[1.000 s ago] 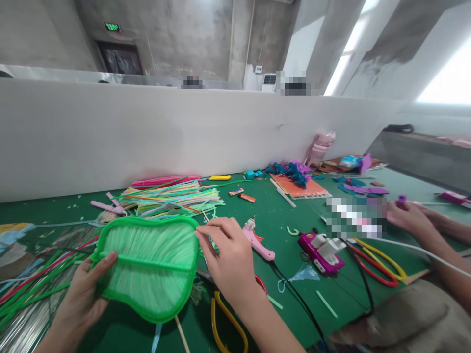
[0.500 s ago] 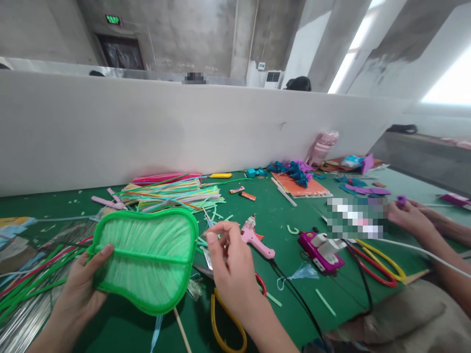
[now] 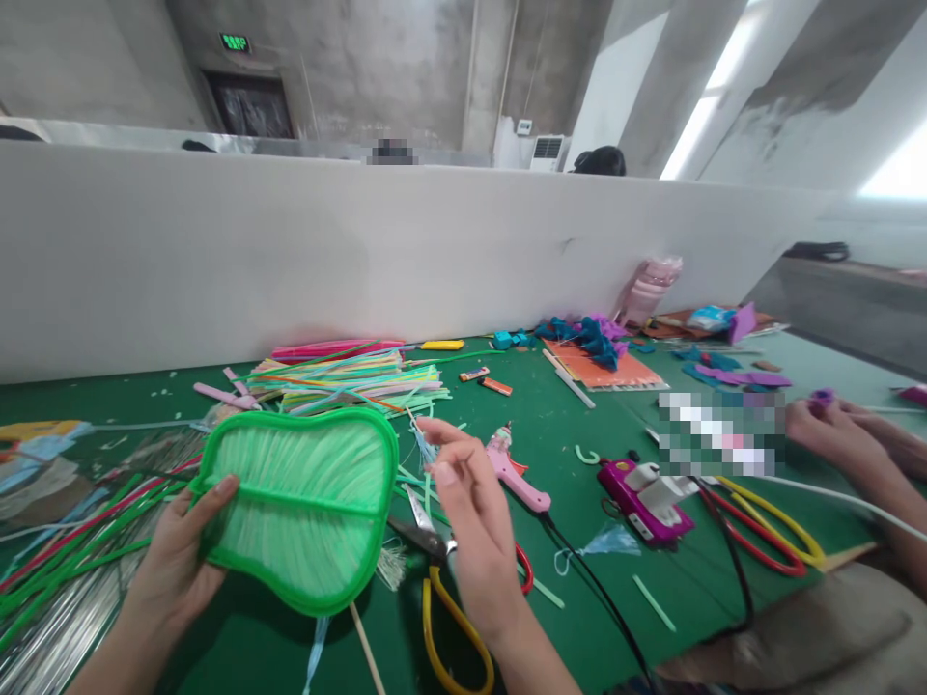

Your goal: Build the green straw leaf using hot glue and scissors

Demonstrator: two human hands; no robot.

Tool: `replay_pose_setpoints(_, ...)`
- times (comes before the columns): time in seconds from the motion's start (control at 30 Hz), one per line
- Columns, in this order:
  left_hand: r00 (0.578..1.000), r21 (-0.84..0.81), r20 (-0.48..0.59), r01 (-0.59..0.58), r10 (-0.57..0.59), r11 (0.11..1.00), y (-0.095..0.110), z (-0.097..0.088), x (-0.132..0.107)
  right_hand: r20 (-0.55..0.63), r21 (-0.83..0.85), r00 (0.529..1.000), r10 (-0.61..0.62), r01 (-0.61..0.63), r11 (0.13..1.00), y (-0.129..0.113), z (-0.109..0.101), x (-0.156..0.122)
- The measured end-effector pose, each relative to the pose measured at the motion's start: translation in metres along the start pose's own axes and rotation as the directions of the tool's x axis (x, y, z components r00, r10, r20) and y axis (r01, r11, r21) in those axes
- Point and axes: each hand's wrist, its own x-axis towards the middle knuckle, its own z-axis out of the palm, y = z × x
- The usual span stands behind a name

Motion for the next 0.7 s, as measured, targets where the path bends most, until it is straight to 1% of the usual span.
replay_pose_setpoints(0.03, 1.000, -0.001, 0.000, 0.001, -0.001, 1.000, 0.000, 0.000, 0.000, 0.020, 0.139, 0.999, 0.034, -0.036, 0.990, -0.003, -0.001, 0.001)
replay_pose_setpoints(0.1, 1.000, -0.004, -0.003, 0.004, -0.004, 1.000, 0.000, 0.000, 0.001, 0.101, 0.348, 0.987, 0.126, -0.154, 0.925, -0.007, -0.002, 0.003)
replay_pose_setpoints(0.13, 1.000, -0.005, -0.004, 0.005, -0.005, 1.000, 0.000, 0.000, 0.001, 0.138, 0.402, 0.974, 0.179, -0.221, 0.889, -0.008, -0.002, 0.003)
replay_pose_setpoints(0.17, 1.000, -0.007, -0.005, 0.006, -0.006, 1.000, 0.000, 0.000, 0.002, 0.156, 0.418, 0.961, 0.229, -0.274, 0.866, -0.008, -0.002, 0.003)
replay_pose_setpoints(0.2, 1.000, -0.008, -0.005, 0.008, -0.008, 1.000, 0.000, 0.000, 0.002, 0.152, 0.399, 0.952, 0.266, -0.306, 0.865, -0.007, -0.001, 0.002)
replay_pose_setpoints(0.23, 1.000, -0.009, -0.005, 0.009, -0.009, 1.000, 0.000, 0.001, 0.002, 0.130, 0.344, 0.951, 0.282, -0.310, 0.886, -0.005, -0.001, 0.001)
replay_pose_setpoints(0.3, 1.000, -0.010, -0.003, 0.010, -0.010, 1.000, 0.001, 0.001, 0.001, 0.073, 0.135, 0.966, 0.250, -0.257, 0.957, 0.000, 0.000, -0.001)
replay_pose_setpoints(0.37, 1.000, -0.009, 0.001, 0.013, -0.013, 1.000, 0.003, 0.001, 0.000, 0.050, -0.103, 0.981, 0.188, -0.182, 0.978, 0.006, 0.000, -0.003)
replay_pose_setpoints(0.43, 1.000, -0.007, 0.002, 0.016, -0.016, 1.000, 0.004, 0.002, 0.000, 0.036, -0.269, 0.995, 0.098, -0.085, 0.959, 0.010, 0.000, -0.003)
replay_pose_setpoints(0.47, 1.000, -0.006, 0.000, 0.016, -0.016, 1.000, 0.005, 0.002, -0.001, 0.041, -0.335, 0.999, 0.021, -0.006, 0.942, 0.010, 0.001, -0.003)
replay_pose_setpoints(0.5, 1.000, -0.005, -0.006, 0.015, -0.015, 1.000, 0.005, 0.003, -0.002, 0.054, -0.403, 0.995, -0.083, 0.098, 0.910, 0.011, 0.003, -0.002)
replay_pose_setpoints(0.53, 1.000, -0.004, -0.013, 0.013, -0.013, 1.000, 0.005, 0.003, -0.003, 0.074, -0.477, 0.976, -0.205, 0.215, 0.852, 0.011, 0.006, -0.001)
replay_pose_setpoints(0.57, 1.000, -0.001, -0.022, 0.011, -0.011, 1.000, 0.004, 0.004, -0.004, 0.101, -0.553, 0.941, -0.324, 0.324, 0.768, 0.011, 0.010, 0.001)
replay_pose_setpoints(0.6, 0.999, 0.002, -0.031, 0.010, -0.010, 1.000, 0.003, 0.005, -0.006, 0.124, -0.621, 0.896, -0.426, 0.405, 0.671, 0.011, 0.015, 0.002)
replay_pose_setpoints(0.63, 0.999, 0.008, -0.036, 0.011, -0.010, 1.000, 0.002, 0.006, -0.009, 0.135, -0.678, 0.852, -0.506, 0.452, 0.580, 0.010, 0.021, 0.004)
replay_pose_setpoints(0.67, 0.999, 0.013, -0.039, 0.012, -0.011, 1.000, 0.001, 0.007, -0.011, 0.130, -0.722, 0.816, -0.564, 0.467, 0.510, 0.011, 0.028, 0.006)
replay_pose_setpoints(0.7, 0.999, 0.019, -0.041, 0.012, -0.011, 1.000, 0.000, 0.008, -0.014, 0.114, -0.754, 0.788, -0.604, 0.465, 0.464, 0.011, 0.034, 0.008)
